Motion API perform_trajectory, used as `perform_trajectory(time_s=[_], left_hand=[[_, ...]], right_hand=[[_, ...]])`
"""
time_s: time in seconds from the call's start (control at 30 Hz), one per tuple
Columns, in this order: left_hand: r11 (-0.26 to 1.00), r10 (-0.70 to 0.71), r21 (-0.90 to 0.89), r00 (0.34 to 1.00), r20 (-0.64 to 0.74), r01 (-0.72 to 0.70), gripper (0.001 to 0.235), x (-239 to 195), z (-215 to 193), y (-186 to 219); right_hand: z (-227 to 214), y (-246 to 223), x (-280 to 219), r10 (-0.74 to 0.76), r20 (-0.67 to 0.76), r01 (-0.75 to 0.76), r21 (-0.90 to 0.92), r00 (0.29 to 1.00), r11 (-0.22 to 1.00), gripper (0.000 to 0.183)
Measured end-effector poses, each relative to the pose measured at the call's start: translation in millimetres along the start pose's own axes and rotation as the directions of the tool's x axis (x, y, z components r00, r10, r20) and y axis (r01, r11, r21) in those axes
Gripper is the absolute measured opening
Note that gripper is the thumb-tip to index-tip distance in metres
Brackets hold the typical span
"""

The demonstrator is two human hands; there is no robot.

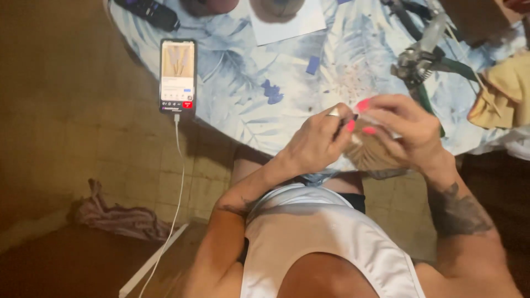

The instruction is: Trimming small resin pieces with pliers at a crafting table.

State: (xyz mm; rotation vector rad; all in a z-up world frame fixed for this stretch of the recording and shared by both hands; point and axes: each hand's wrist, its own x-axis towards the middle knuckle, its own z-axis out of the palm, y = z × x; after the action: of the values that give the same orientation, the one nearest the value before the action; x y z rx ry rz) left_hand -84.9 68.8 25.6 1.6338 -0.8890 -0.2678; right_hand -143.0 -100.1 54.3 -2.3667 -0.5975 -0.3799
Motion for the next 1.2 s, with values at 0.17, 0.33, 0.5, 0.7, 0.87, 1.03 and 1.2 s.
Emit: perform_trajectory(time_s=[0.17, 0.33, 0.5, 0.7, 0.87, 1.03, 1.2], left_hand=[[0.949, -0.314, 0.030, 0.950, 0.004, 0.313, 0.018, -25, -29, -7], [0.879, -0.466, 0.083, 0.883, -0.057, 0.469, 0.025, -35, -52, -12], [0.921, -0.291, 0.212, 0.939, -0.183, 0.327, 0.021, -43, -61, -39], [0.832, 0.125, 0.513, 0.832, -0.541, 0.208, 0.010, -34, -80, -50], [0.913, 0.125, 0.382, 0.795, -0.594, 0.142, 0.008, -39, -82, -60], [0.954, 0.007, 0.249, 0.815, -0.580, 0.169, 0.009, -41, -86, -56], [0.964, -0.085, 0.152, 0.796, -0.600, 0.217, 0.006, -40, -86, -52]], right_hand=[[30, 9, 35, -0.211, 0.151, 0.197, 0.104, 0.966, 0.975, 0.020], [47, 19, 74, -0.277, 0.283, 0.233, 0.181, 0.918, 0.956, 0.018], [67, 36, 113, -0.382, 0.298, 0.245, 0.409, 0.875, 0.879, 0.011], [81, 80, 139, -0.322, 0.431, 0.271, 0.176, 0.843, 0.946, 0.018], [93, 86, 149, -0.390, 0.433, 0.352, 0.170, 0.813, 0.921, 0.016], [92, 93, 150, -0.370, 0.476, 0.327, 0.173, 0.798, 0.929, 0.022], [88, 93, 154, -0.300, 0.558, 0.241, 0.179, 0.773, 0.954, 0.023]])
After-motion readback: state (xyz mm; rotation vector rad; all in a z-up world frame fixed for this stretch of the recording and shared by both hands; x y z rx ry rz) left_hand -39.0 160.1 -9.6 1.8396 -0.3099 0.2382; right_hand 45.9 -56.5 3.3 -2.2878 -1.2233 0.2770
